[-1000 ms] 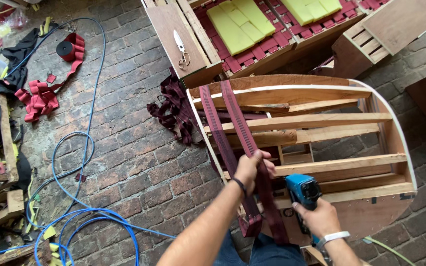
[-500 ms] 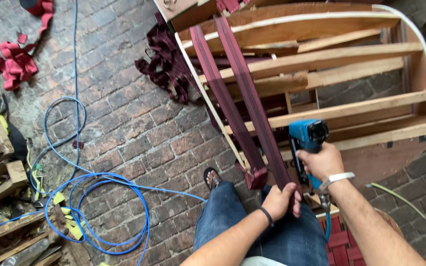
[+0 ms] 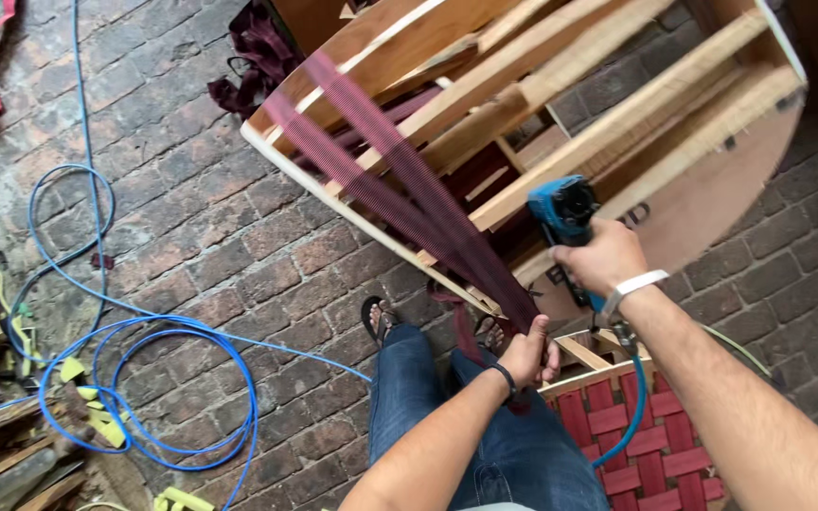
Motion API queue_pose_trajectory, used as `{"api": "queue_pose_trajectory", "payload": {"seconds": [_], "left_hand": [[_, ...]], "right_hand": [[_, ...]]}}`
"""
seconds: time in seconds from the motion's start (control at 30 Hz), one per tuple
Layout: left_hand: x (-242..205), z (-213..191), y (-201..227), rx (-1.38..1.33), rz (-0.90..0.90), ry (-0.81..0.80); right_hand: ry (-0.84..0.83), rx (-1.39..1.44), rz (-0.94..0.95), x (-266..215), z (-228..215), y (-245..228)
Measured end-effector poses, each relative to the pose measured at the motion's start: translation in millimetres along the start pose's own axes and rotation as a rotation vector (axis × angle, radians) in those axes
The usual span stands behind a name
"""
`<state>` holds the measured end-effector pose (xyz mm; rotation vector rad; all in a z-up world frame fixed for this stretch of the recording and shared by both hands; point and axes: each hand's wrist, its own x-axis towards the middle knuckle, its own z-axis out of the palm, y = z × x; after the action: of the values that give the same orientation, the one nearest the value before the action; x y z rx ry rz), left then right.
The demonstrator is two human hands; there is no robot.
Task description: The person attaches maroon webbing to a wooden chair frame using a pneumatic staple gun. They position the webbing across the slats and secure it with staples, repeating the process along the frame.
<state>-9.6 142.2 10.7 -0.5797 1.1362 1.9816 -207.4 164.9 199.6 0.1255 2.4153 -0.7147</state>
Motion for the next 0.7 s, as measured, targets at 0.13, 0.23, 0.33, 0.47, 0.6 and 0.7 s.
{"api": "queue_pose_trajectory", "payload": {"seconds": [0.13, 0.23, 0.33, 0.47, 0.6, 0.7], "left_hand": [[6.7, 15.2, 0.2, -0.207, 0.044, 0.045], [12.3, 19.1, 8.6, -0.227, 0.095, 0.182], [15.4, 6.0, 22.9, -0.306, 0.163, 0.357], [17.9, -13.7, 41.9, -0.295, 0.148, 0.454], [21.6, -20.5, 61.2, -0.239, 0.257, 0.513], [23.1, -13.5, 68.4, -0.25, 0.336, 0.539]], "right_hand": [[-0.109, -0.049, -0.047, 8.4, -6.2, -12.1], [-0.175, 0.086, -0.081, 19.2, -8.0, -31.2], [-0.149, -0.077, -0.122, 34.4, -8.5, -48.7], [-0.101, -0.109, -0.164, 57.0, -29.4, -57.7], [-0.164, -0.067, -0.144, 82.6, -45.0, -75.0], [-0.186, -0.086, -0.135, 96.8, -51.6, -85.0]]}}
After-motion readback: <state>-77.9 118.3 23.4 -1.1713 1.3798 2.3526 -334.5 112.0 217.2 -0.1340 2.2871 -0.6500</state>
